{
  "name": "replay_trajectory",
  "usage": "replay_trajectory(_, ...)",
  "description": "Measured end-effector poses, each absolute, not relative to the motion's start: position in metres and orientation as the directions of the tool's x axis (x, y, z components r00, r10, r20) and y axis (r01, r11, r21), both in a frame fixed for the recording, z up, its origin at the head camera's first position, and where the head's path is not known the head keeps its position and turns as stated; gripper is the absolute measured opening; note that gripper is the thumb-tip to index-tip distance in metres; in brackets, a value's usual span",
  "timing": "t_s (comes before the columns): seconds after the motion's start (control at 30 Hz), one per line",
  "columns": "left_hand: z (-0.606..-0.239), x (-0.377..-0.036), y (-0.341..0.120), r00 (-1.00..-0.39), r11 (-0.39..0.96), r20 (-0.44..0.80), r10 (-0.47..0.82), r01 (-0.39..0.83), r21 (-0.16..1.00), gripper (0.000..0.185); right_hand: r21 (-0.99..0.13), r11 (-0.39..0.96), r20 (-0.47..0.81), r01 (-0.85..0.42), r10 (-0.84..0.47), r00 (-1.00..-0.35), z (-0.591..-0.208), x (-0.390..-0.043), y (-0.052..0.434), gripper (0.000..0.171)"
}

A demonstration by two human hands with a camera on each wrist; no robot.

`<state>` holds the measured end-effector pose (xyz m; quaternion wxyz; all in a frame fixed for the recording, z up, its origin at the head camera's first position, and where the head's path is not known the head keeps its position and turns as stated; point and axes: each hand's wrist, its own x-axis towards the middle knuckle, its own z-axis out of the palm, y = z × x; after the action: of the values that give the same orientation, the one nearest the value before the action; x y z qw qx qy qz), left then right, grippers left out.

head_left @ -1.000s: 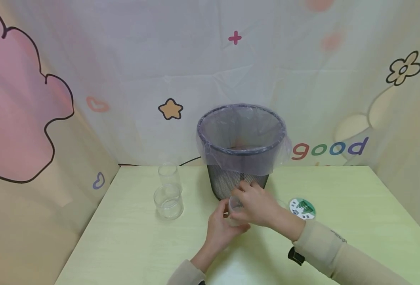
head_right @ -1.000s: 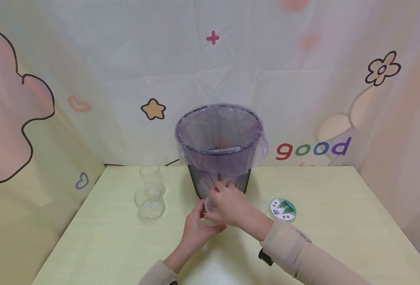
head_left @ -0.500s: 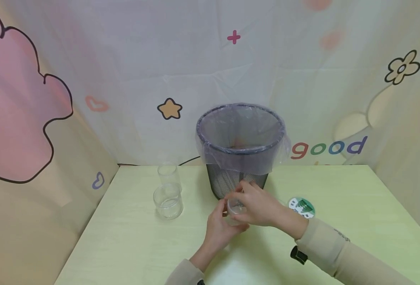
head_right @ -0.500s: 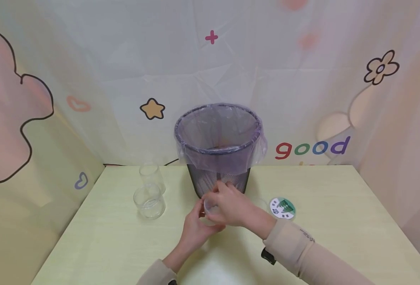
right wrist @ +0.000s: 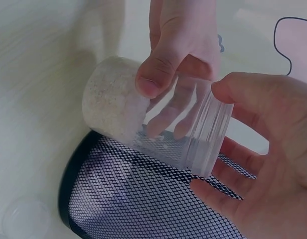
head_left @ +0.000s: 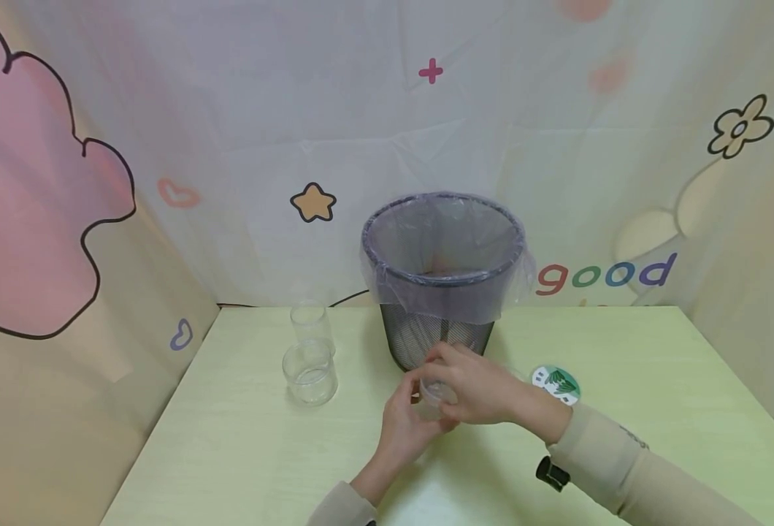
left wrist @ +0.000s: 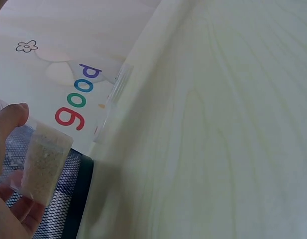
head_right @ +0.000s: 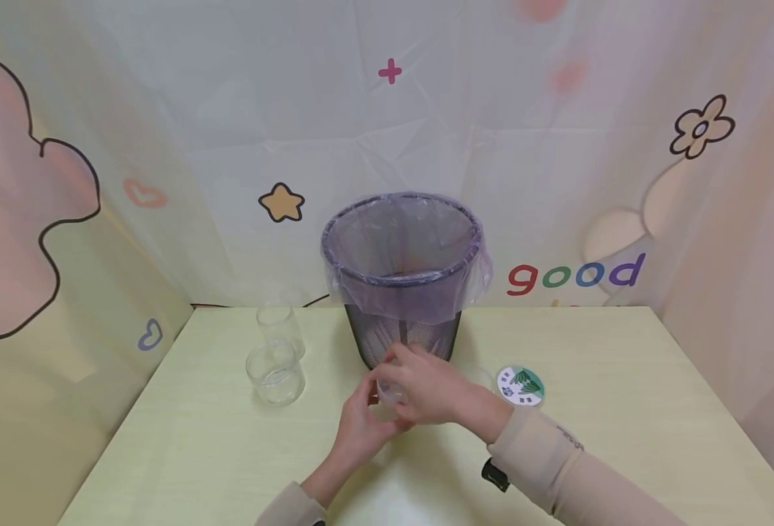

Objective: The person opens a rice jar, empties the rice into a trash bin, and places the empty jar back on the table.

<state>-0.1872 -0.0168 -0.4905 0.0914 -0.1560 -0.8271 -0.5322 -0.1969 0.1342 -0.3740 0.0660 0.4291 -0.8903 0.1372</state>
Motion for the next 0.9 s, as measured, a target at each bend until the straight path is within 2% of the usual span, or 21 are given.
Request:
replay_trajectory(0.23, -0.492, -0.187, -0.016, -0.936, 0.38, 0.315, 0.155, 0.35, 0.856, 0.066, -0.148, 0.586, 0.25, -0.796, -0.757, -0.604, -0.377, -0.197, 0.134, 0.051)
replay_trajectory(0.4, -0.493, -0.187, -0.017, -0.931, 0.356, 0.324, 0.17, 0.365, 0.86, 0.067, -0.076, 0.628, 0.401, -0.774, -0.692, -0.6, -0.385, -0.2, 0.132, 0.048)
replay_trajectory(0.53, -0.494, -0.186, -0.017, -0.938, 0.347, 0.304, 0.165, 0.344, 0.873, 0.068, -0.058, 0.704, 0.481, -0.707, -0.601, -0.638, -0.391, -0.202, 0.129, 0.046)
replay_trajectory(0.73, -0.493, -0.185, -0.015, -0.948, 0.345, 0.28, 0.15, 0.315, 0.884, 0.068, -0.084, 0.761, 0.423, -0.643, -0.557, -0.714, -0.393, -0.2, 0.128, 0.048)
replay_trajectory(0.9, -0.492, -0.185, -0.014, -0.95, 0.332, 0.28, 0.141, 0.312, 0.89, 0.068, -0.097, 0.737, 0.379, -0.669, -0.594, -0.71, -0.39, -0.198, 0.127, 0.045)
